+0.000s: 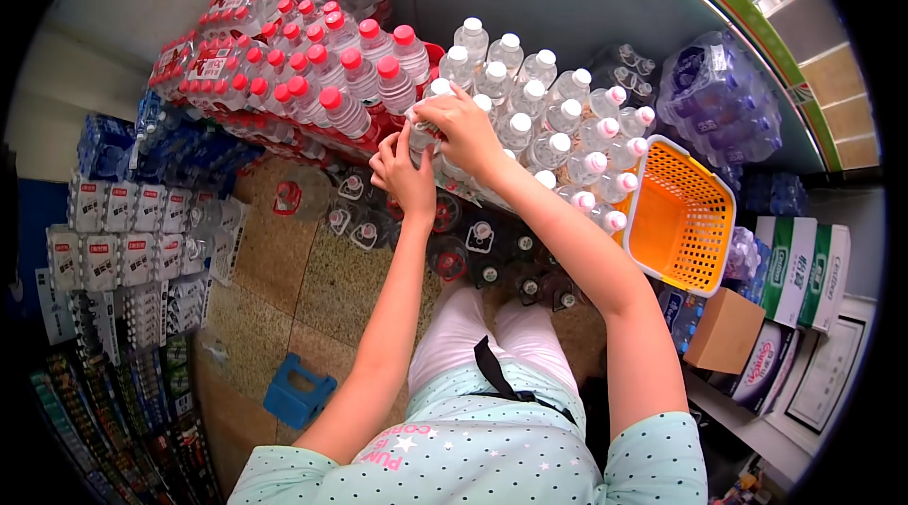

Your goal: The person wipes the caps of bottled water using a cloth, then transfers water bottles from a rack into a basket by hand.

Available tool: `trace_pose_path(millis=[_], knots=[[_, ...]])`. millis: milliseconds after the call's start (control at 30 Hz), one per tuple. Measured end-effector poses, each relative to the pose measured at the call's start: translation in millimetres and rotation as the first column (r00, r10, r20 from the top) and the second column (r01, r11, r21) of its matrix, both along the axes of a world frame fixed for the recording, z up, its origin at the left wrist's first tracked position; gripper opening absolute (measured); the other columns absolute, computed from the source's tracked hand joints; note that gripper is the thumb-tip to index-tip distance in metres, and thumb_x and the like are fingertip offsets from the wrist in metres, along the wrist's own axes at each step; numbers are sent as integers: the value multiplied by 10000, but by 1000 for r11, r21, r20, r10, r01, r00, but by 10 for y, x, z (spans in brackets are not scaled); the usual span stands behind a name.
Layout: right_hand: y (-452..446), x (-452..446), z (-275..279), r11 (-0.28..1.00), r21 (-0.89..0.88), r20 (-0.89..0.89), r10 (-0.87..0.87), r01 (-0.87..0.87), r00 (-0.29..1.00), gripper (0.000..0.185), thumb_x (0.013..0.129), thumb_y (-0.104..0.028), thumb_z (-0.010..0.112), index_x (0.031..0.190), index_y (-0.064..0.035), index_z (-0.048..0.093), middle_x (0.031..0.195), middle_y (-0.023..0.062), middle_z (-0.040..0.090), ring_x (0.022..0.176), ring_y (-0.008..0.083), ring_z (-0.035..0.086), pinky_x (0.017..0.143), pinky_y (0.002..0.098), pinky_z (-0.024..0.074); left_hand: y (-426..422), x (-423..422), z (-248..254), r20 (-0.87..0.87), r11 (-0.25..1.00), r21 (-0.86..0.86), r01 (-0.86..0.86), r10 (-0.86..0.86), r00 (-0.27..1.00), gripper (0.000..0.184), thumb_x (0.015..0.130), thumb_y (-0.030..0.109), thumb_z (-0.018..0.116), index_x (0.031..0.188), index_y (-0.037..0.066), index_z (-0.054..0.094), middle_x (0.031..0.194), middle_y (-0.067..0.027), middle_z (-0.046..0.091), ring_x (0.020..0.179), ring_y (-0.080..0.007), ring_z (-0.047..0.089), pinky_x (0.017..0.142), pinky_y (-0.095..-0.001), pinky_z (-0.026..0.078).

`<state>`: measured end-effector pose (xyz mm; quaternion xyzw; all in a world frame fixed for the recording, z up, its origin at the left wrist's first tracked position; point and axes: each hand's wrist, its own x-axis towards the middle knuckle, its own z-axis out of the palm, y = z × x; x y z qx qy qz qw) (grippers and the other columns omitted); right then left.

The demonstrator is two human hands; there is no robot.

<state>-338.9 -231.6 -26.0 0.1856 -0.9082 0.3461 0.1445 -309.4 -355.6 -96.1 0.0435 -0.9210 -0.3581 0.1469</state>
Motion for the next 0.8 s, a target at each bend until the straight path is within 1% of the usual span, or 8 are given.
trace_pose_path(millis=[100, 200, 300, 433, 567, 600, 667, 800], knots=[[-4, 29, -2, 999, 27, -11, 33, -32, 999, 499, 622, 138, 577, 1055, -86, 683, 1050, 58, 713, 1082, 260, 642, 1132, 534, 333, -26, -2, 15, 10, 1000, -23, 16, -16, 1000, 592, 768, 211, 774, 1326, 245, 576, 1191, -36, 518, 1129, -282, 450, 917, -473, 331], [128, 46, 104, 977, 51, 89, 203, -208, 975, 508, 612, 146, 558, 1047, -81, 688, 1021, 60, 722, 1050, 253, 656, 1133, 530, 339, -24, -7, 54, 91, 995, -92, 31, -23, 996, 619, 767, 229, 775, 1344, 225, 549, 1199, -56, 501, 1128, -295, 445, 915, -472, 330], [315, -47, 196, 965, 45, 248, 240, -258, 939, 507, 604, 159, 533, 1025, -73, 696, 1000, 61, 731, 1012, 253, 672, 1130, 530, 342, -8, -42, 37, 116, 992, -115, 46, -33, 993, 669, 758, 239, 780, 1367, 201, 507, 1230, -70, 488, 1143, -309, 437, 923, -479, 331], [390, -165, 227, 997, -66, 35, -44, 46, 998, 489, 619, 171, 509, 992, -79, 702, 1016, 52, 733, 997, 272, 677, 1128, 536, 336, 24, -111, 55, 31, 994, -68, 82, -80, 996, 695, 736, 221, 796, 1358, 166, 490, 1252, -80, 484, 1162, -319, 431, 943, -488, 330], [313, -280, 214, 987, 69, -104, -135, 143, 985, 402, 688, 122, 550, 1003, -83, 693, 1040, 56, 723, 1035, 266, 664, 1119, 541, 342, 53, -143, 209, 8, 995, 29, 95, -96, 995, 682, 729, 194, 804, 1340, 150, 505, 1264, -74, 487, 1186, -317, 422, 964, -496, 314], [297, -312, 164, 984, 94, -127, -136, 149, 982, 365, 699, 105, 561, 986, -83, 685, 1006, 58, 719, 1022, 267, 663, 1115, 537, 346, 66, -151, 228, -11, 993, 64, 97, -96, 995, 675, 728, 186, 804, 1336, 149, 512, 1266, -69, 489, 1193, -315, 419, 970, -499, 307], [245, -355, 32, 977, 144, -173, -134, 159, 976, 292, 721, 71, 583, 953, -84, 670, 938, 62, 711, 996, 268, 661, 1108, 529, 356, 100, -181, 230, -26, 993, 46, 105, -104, 994, 652, 736, 184, 798, 1326, 145, 524, 1259, -64, 501, 1193, -313, 422, 972, -492, 307], [214, -330, -51, 983, 112, -167, -126, 145, 978, 264, 716, 54, 612, 938, -76, 667, 928, 65, 707, 994, 260, 660, 1109, 517, 361, 128, -244, 242, -41, 993, 1, 121, -120, 992, 578, 757, 175, 776, 1293, 139, 563, 1228, -49, 528, 1182, -304, 434, 972, -481, 306]])
